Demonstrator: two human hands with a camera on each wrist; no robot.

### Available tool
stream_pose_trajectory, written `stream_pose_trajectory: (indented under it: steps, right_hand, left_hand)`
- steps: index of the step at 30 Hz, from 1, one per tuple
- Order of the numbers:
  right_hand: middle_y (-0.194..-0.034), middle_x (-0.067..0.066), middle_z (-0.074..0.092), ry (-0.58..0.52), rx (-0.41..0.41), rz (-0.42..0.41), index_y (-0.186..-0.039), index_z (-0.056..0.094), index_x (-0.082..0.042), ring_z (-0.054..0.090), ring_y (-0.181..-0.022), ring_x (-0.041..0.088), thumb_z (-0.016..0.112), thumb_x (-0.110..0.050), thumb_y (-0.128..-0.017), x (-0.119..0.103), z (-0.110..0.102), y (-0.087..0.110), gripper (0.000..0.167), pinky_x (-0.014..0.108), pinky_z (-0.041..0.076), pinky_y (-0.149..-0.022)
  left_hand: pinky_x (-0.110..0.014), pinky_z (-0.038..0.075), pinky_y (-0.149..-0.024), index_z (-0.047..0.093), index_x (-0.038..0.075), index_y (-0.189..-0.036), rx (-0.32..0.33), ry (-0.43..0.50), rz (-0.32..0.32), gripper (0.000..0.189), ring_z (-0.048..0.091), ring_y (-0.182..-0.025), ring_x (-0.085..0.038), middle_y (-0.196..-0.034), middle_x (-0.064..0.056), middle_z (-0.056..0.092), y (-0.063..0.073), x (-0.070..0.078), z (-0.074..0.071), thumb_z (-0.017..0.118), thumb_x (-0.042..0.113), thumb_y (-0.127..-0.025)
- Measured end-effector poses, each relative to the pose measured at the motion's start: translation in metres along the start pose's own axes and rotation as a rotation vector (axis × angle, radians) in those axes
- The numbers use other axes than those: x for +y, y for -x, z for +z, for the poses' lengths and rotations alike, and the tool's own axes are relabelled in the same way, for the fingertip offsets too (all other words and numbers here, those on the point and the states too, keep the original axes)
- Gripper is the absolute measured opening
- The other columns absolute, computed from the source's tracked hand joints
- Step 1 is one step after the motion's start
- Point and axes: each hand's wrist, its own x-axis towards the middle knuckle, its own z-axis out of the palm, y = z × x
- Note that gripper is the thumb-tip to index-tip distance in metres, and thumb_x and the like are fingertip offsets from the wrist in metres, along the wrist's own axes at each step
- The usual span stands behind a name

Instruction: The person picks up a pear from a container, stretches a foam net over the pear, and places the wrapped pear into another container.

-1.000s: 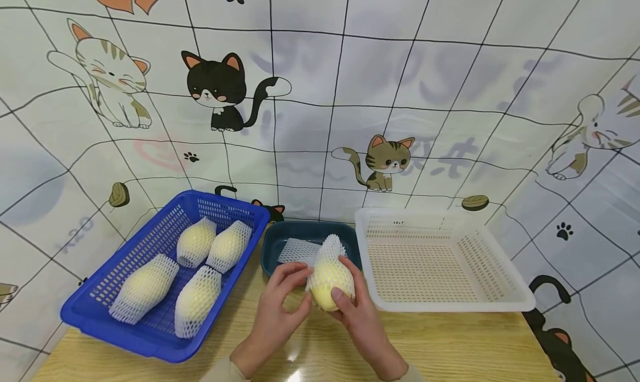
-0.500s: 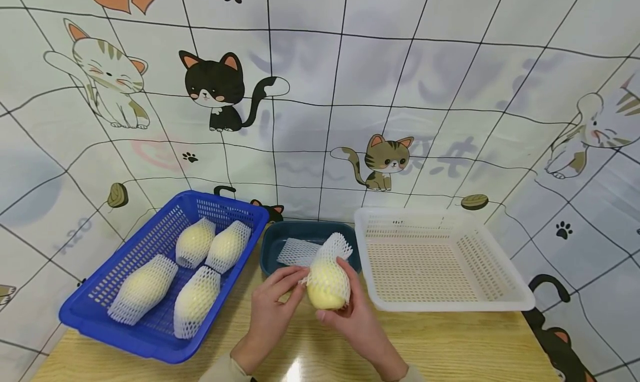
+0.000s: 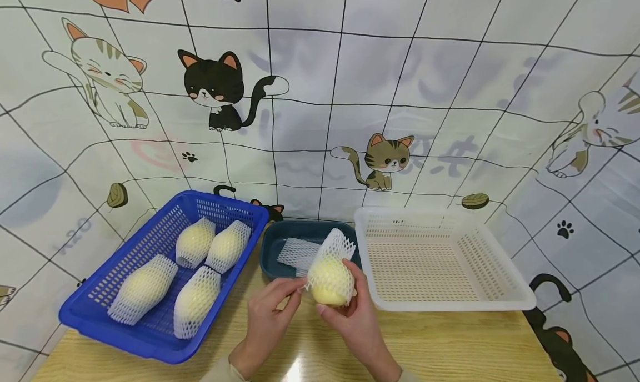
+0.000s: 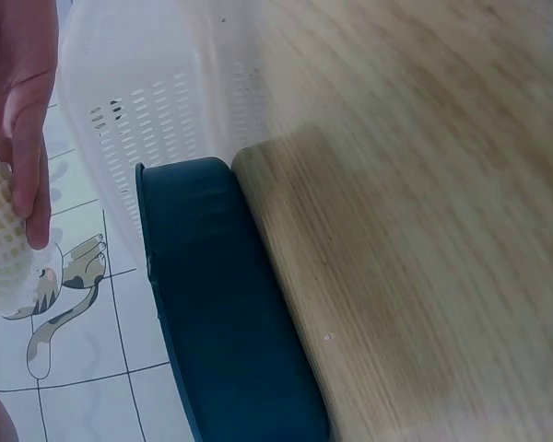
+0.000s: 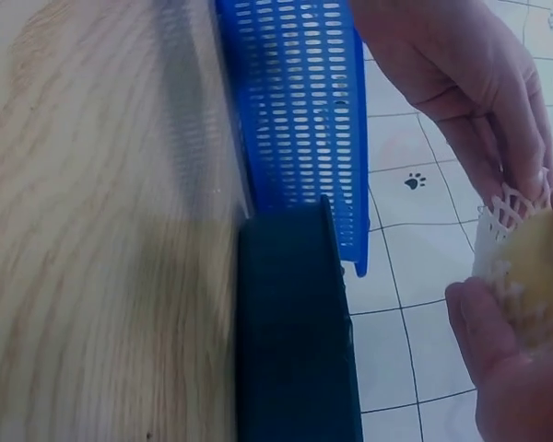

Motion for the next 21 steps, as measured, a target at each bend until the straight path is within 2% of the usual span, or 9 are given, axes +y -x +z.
stream_pose_trajectory:
  steps: [2,6,14,17,19,21]
  right_hand:
    - [-0.149,0.016,0.036,0.004,0.017,-0.023,-0.159,0.028,-0.018,0.058,-0.12,0.026,0.079,0.006,-0.085,0.001,0.001,-0.001,0.093,0.031,0.058,-0.089]
    - [-0.148,0.014,0.035,0.008,0.047,-0.045,-0.158,0.029,-0.018,0.057,-0.119,0.029,0.079,0.009,-0.084,0.003,0.001,-0.003,0.093,0.031,0.059,-0.087]
    - [-0.148,0.015,0.036,0.054,0.083,-0.035,-0.156,0.032,-0.022,0.058,-0.115,0.036,0.082,0.005,-0.083,0.003,0.002,-0.005,0.092,0.032,0.06,-0.083]
    - [-0.149,0.016,0.036,0.073,0.08,-0.027,-0.156,0.032,-0.022,0.057,-0.116,0.037,0.081,0.005,-0.084,0.003,0.002,-0.005,0.092,0.031,0.06,-0.084]
    - [-0.151,0.016,0.035,0.092,0.075,-0.024,-0.157,0.031,-0.022,0.056,-0.118,0.038,0.082,0.005,-0.084,0.003,0.002,-0.005,0.093,0.03,0.059,-0.086]
    - [-0.152,0.017,0.035,0.111,0.068,-0.02,-0.157,0.031,-0.022,0.056,-0.119,0.038,0.082,0.005,-0.084,0.002,0.001,-0.005,0.093,0.03,0.058,-0.087]
  left_hand:
    - [-0.018,0.056,-0.07,0.079,0.006,-0.106,-0.005,-0.005,0.036,0.012,0.073,-0.077,-0.017,-0.091,-0.006,0.076,0.002,0.0,0.001,0.071,0.007,-0.097]
    - [-0.018,0.057,-0.067,0.079,0.006,-0.103,-0.008,-0.017,0.117,0.019,0.072,-0.073,-0.014,-0.09,-0.005,0.075,0.004,0.002,0.003,0.064,0.017,-0.104]
    - [-0.021,0.058,-0.073,0.078,0.002,-0.102,-0.034,0.022,0.224,0.02,0.073,-0.079,-0.019,-0.095,-0.009,0.074,0.003,0.004,0.003,0.061,0.012,-0.105]
    - [-0.021,0.058,-0.079,0.077,0.002,-0.105,-0.069,0.047,0.206,0.017,0.073,-0.085,-0.022,-0.1,-0.01,0.072,0.006,0.004,0.003,0.062,0.01,-0.104]
    - [-0.022,0.057,-0.085,0.075,0.003,-0.109,-0.101,0.079,0.154,0.013,0.071,-0.091,-0.024,-0.105,-0.012,0.07,0.009,0.004,0.003,0.067,0.005,-0.099]
    - [-0.023,0.054,-0.093,0.074,0.005,-0.113,-0.133,0.131,0.072,0.02,0.068,-0.1,-0.025,-0.111,-0.013,0.067,0.012,0.006,0.002,0.07,-0.001,-0.094]
